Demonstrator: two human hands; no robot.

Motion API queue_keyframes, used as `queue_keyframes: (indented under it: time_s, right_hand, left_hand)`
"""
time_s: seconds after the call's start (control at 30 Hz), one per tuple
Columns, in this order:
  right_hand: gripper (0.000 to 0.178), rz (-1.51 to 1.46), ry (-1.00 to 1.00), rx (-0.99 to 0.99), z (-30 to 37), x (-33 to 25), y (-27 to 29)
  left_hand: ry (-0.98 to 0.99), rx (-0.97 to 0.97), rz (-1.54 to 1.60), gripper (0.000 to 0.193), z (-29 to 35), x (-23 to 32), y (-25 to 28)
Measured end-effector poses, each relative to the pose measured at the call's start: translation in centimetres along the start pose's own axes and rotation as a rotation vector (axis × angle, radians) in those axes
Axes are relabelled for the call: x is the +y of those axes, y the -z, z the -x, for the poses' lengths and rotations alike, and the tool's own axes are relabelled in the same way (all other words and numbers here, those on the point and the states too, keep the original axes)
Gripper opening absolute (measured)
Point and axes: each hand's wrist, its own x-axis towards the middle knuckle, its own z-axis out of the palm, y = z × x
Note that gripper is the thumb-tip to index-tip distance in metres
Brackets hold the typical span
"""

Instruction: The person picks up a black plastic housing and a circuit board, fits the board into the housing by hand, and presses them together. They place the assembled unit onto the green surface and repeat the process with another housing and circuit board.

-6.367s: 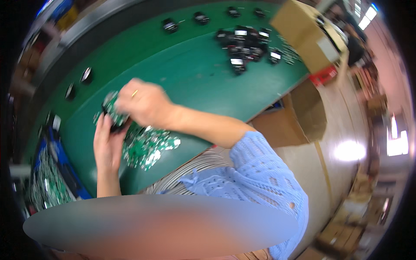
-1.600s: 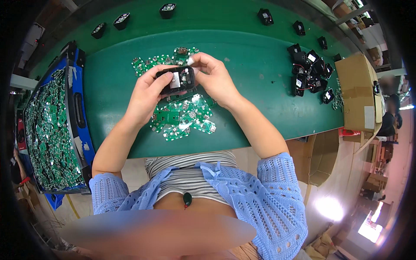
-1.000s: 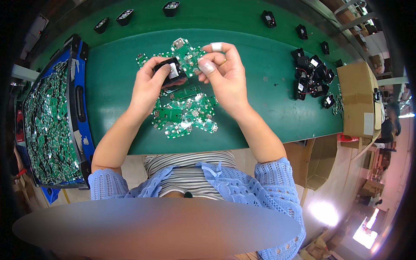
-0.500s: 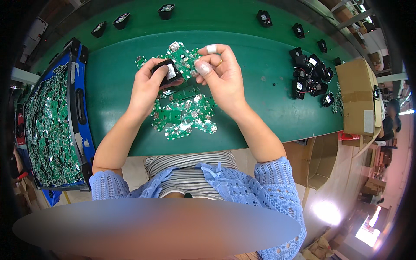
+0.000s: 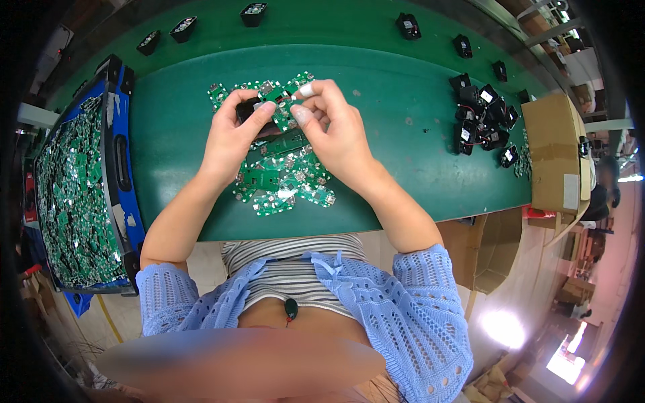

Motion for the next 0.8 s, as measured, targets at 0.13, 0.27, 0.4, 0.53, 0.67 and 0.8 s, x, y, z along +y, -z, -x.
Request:
queue_keyframes:
  time_s: [0.13,0.27,0.4,0.53,0.67,0.8]
  right_hand:
    - [0.018,0.224,0.179,0.043,-0.5,0.0,0.0]
    - [0.014,0.11,0.321,0.103,-0.6,1.2,-0.8]
    - [0.013,0.193,0.399,0.072,-0.7,0.2,-1.6]
    - [0.011,0.201,0.42,0.11,-0.7,0.2,-1.3]
    - [0.009,0.284,0.483,0.19,-1.3,0.6,-0.4]
    - [0.011,0.447,0.66,0.247,-1.2,0.6,-0.4]
  left_hand:
    - [0.126,-0.009,0.063,0.026,0.0,0.2,-0.2]
    - [0.081,0.002,0.02,0.027,0.3,-0.5,-0.6]
    - [-0.025,-0.025,-0.055,0.035,0.9,0.6,-0.8]
    - [-0.027,-0.077,-0.051,0.031,0.9,1.2,-0.9]
    - [-0.131,-0.01,-0.179,0.018,1.0,1.8,-1.1]
    - [-0.333,0.051,-0.513,0.015,1.0,1.9,-0.6]
